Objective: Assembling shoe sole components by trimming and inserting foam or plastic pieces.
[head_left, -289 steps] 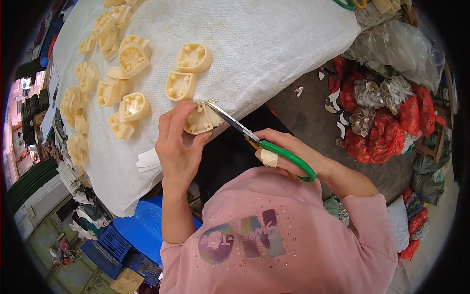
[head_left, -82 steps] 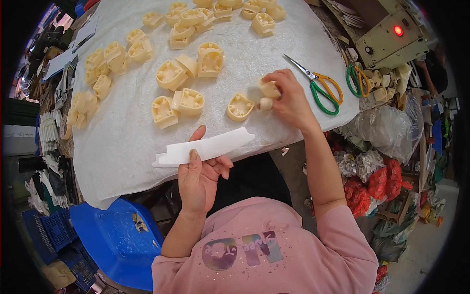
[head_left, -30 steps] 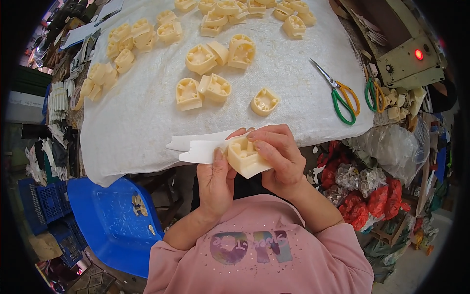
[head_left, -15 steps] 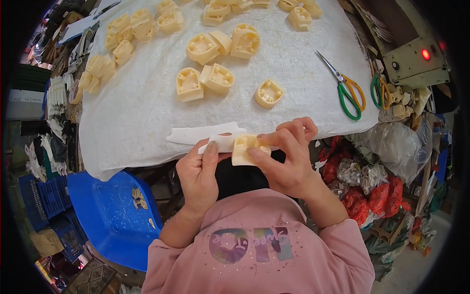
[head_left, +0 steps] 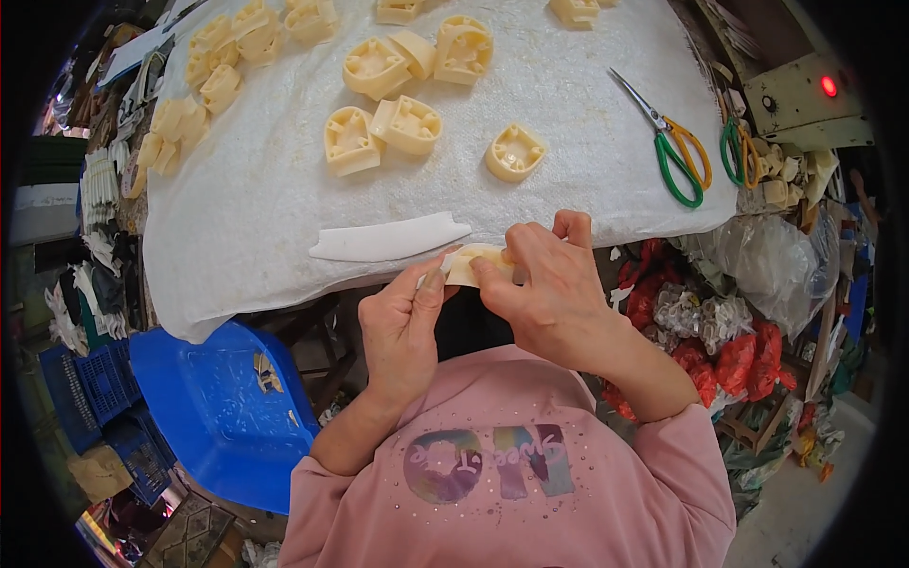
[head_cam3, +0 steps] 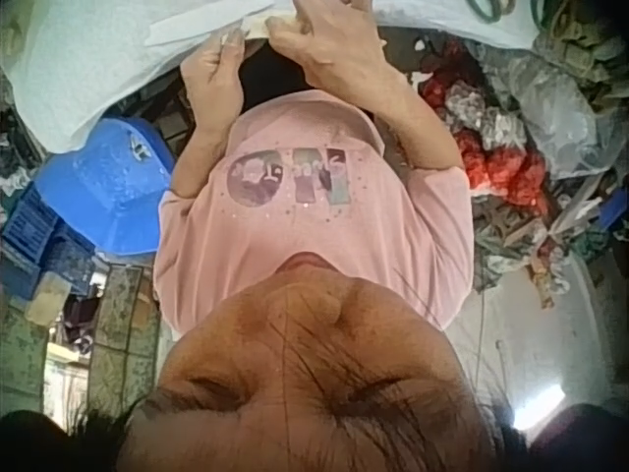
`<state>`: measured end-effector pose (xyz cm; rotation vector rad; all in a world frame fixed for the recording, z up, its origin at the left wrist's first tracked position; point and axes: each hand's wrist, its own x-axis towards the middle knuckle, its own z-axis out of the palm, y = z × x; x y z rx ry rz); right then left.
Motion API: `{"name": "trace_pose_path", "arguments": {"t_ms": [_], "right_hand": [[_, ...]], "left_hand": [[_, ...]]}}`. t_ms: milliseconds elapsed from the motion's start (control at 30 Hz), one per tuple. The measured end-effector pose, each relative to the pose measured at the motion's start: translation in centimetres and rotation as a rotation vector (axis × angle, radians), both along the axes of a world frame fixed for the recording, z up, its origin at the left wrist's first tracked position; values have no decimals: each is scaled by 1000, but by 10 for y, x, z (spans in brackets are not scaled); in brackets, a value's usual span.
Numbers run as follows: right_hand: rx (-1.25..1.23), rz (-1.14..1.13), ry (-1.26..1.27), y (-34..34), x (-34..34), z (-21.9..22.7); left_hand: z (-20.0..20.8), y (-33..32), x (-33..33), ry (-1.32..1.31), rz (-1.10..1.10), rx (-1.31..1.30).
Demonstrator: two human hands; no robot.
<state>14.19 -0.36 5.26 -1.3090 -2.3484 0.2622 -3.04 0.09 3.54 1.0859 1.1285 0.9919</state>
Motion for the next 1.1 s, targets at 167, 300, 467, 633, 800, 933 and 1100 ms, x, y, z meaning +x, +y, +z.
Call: {"name": "trace_pose_path", "arguments": {"t_ms": [167,300,467,633,800,933,1100], "right_hand": [[90,-22,73,1,4,-10],[57,-28,107,-2,8,-13],[113,-45,118,0,0,-13],[149,-62,107,2,-2,-21],[364,-76,98,-1,-4,-31],[479,-160,268,-8,-8,-32],[595,-186,250,-12,-7,-34]], "left_hand": [[-5,-2,-3,232,-135,135],[-5,-1,-4,223,-173,165],[-9,-2,-3,352,-137,313],[-12,3,-2,425,-82,419],[-13,2,-7,100,-26,308],[1,0,-5,197,-77,520],[2,-4,-5,213,-83,566]]}}
